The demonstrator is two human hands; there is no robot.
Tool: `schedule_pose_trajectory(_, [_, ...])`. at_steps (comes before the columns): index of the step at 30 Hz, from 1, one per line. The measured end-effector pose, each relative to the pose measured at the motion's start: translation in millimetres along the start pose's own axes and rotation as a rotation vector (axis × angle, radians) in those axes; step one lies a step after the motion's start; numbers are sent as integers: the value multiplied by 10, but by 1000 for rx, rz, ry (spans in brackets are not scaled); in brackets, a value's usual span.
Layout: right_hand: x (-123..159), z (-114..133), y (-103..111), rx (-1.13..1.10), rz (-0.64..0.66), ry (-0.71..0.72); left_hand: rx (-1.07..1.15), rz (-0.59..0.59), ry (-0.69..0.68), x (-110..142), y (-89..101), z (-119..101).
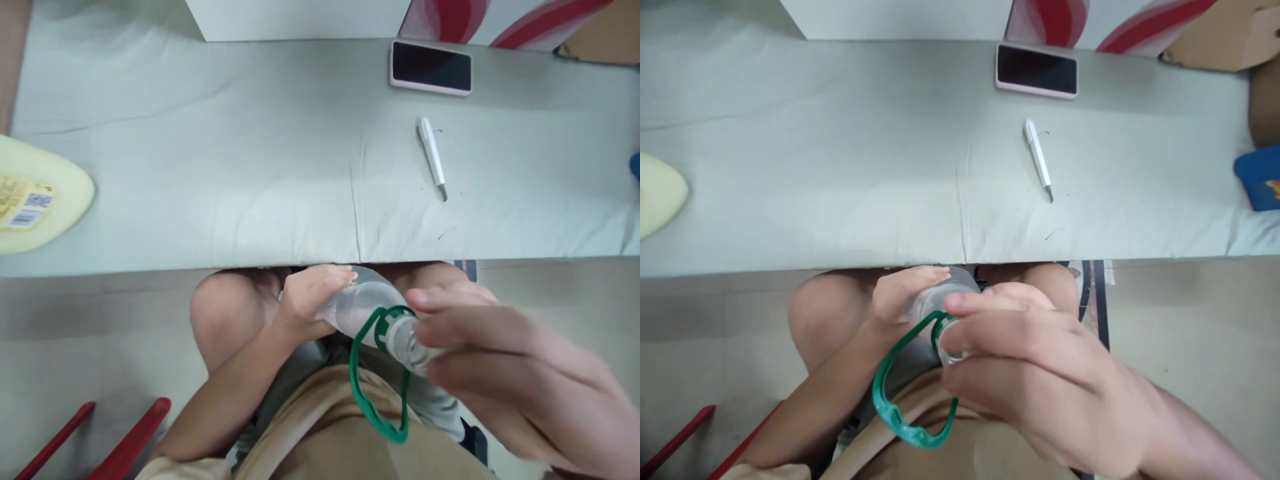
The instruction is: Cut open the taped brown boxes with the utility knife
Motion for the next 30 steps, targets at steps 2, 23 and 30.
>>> schedule_pose_trajectory(2, [-131, 25, -34, -93, 7, 81, -43, 16, 24, 32, -3, 29])
schedule_pose_trajectory(23, [-372, -161, -110, 671, 215, -17, -158, 171, 144, 250, -186, 228])
schedule_pose_trajectory(30, [-346, 12, -112, 476, 178, 483, -87, 186, -4, 187, -184, 42])
Point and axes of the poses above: each hand's wrist, its own x-axis away from the middle knuckle, its own y-axis out of the back of the hand, z = x × y, the point moved 7 cm from there along -x, towards the middle knuckle, and after that the axes turned 13 degrees about y, right-handed, at the moved point
